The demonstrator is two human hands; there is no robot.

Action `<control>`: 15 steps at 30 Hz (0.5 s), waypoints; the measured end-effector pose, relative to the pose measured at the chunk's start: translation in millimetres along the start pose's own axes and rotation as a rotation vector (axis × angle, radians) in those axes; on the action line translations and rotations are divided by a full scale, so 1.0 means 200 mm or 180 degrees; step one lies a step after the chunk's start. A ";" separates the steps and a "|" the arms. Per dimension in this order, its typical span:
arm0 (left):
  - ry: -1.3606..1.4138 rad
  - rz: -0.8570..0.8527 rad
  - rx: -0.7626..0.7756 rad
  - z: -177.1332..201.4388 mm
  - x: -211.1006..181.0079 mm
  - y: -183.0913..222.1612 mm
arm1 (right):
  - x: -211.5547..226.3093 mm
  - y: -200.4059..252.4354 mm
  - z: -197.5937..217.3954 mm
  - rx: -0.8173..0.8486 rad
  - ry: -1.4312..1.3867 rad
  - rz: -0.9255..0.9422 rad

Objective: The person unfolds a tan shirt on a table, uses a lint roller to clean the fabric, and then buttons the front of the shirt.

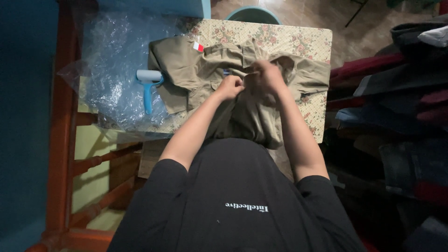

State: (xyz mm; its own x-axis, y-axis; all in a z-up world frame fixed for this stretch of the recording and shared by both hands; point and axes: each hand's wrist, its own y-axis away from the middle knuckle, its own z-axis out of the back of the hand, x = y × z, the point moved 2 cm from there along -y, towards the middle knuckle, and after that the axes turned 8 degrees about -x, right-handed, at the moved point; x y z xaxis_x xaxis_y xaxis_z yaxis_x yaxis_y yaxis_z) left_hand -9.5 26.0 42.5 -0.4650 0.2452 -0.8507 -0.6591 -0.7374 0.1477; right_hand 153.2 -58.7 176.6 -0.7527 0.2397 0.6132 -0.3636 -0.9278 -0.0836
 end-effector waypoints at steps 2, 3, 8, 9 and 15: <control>-0.0119 -0.0047 0.0078 -0.05 0.05 -0.01 | 0.04 0.04 -0.02 0.0565 0.0460 0.0063; -0.0108 0.0015 0.0228 -0.08 0.06 -0.01 | 0.03 0.06 -0.08 0.0899 0.0715 0.0291; -0.0152 0.0160 0.0716 -0.02 -0.04 0.06 | -0.12 0.11 -0.25 0.1118 0.0698 0.0600; -0.0054 0.0266 0.0880 -0.05 0.00 0.06 | -0.10 0.13 -0.23 0.1090 0.0494 0.0608; -0.0043 0.0499 0.1297 -0.11 0.11 0.05 | 0.08 0.16 -0.07 0.1243 -0.0322 0.0666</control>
State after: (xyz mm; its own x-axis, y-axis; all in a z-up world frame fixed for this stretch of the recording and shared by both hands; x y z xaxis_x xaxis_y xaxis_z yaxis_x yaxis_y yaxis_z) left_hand -13.7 9.9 14.6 -0.5840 0.1603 -0.7958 -0.7580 -0.4584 0.4639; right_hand 122.0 -79.8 171.9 -0.7235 0.0243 0.6899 0.0396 -0.9963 0.0767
